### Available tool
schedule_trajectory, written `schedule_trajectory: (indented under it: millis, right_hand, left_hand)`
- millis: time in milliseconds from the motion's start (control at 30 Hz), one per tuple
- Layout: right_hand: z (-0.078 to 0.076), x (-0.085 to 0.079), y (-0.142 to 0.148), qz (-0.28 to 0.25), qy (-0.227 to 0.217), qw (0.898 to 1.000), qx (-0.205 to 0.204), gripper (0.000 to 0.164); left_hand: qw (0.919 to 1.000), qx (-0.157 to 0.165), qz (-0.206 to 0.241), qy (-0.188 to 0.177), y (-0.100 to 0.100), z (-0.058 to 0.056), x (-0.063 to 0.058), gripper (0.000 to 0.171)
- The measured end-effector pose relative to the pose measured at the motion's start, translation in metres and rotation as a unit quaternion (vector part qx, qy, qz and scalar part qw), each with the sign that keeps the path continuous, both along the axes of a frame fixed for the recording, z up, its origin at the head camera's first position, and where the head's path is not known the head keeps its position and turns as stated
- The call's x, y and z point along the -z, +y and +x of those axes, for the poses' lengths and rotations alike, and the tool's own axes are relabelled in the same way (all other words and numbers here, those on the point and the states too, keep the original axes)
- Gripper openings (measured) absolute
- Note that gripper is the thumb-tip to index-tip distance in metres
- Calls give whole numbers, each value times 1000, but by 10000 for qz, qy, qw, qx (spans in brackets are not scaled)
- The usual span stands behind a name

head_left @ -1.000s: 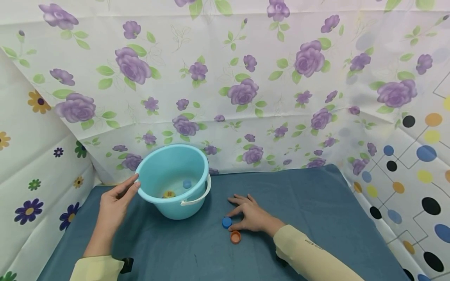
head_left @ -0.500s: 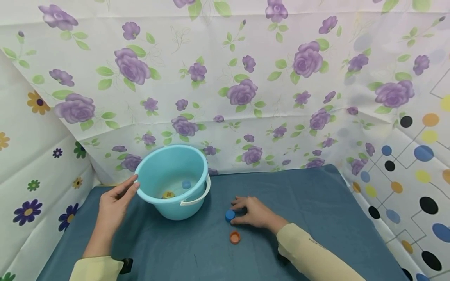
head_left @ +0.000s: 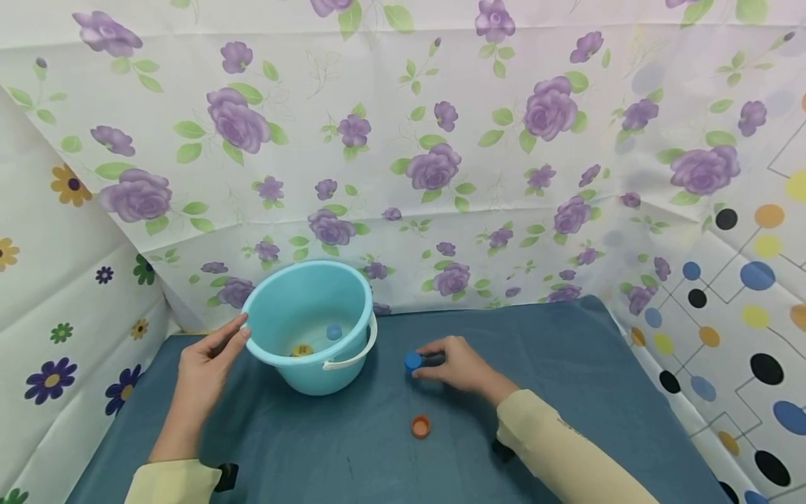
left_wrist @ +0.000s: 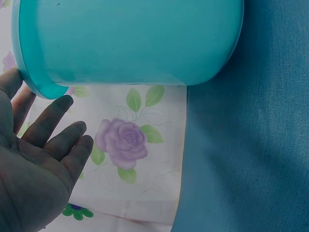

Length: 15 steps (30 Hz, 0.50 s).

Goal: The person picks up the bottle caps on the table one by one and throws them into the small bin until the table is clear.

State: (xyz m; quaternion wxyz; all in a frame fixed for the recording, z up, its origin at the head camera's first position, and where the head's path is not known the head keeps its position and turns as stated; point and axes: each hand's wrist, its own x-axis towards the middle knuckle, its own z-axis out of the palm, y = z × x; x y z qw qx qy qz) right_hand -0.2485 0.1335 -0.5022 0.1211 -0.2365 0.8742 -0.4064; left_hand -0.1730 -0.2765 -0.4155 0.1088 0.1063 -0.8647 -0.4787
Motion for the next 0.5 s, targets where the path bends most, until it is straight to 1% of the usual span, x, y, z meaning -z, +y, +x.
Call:
schedule_trajectory:
  millis: [167, 333, 500]
  right_hand:
    - [-4, -9, -1, -180, -23, 9998, 120, 38]
    - [-8, -22, -3, -262, 30, 9990, 367, 39]
    - [-11, -35, -7, -567, 144, 9965, 596, 35]
  left_hand:
    - [10000, 23, -29, 15, -1, 0, 1, 50]
    - [10000, 21, -37, 26, -2, -1, 3, 49]
    - [10000, 12, -88, 37, -2, -1, 2, 49]
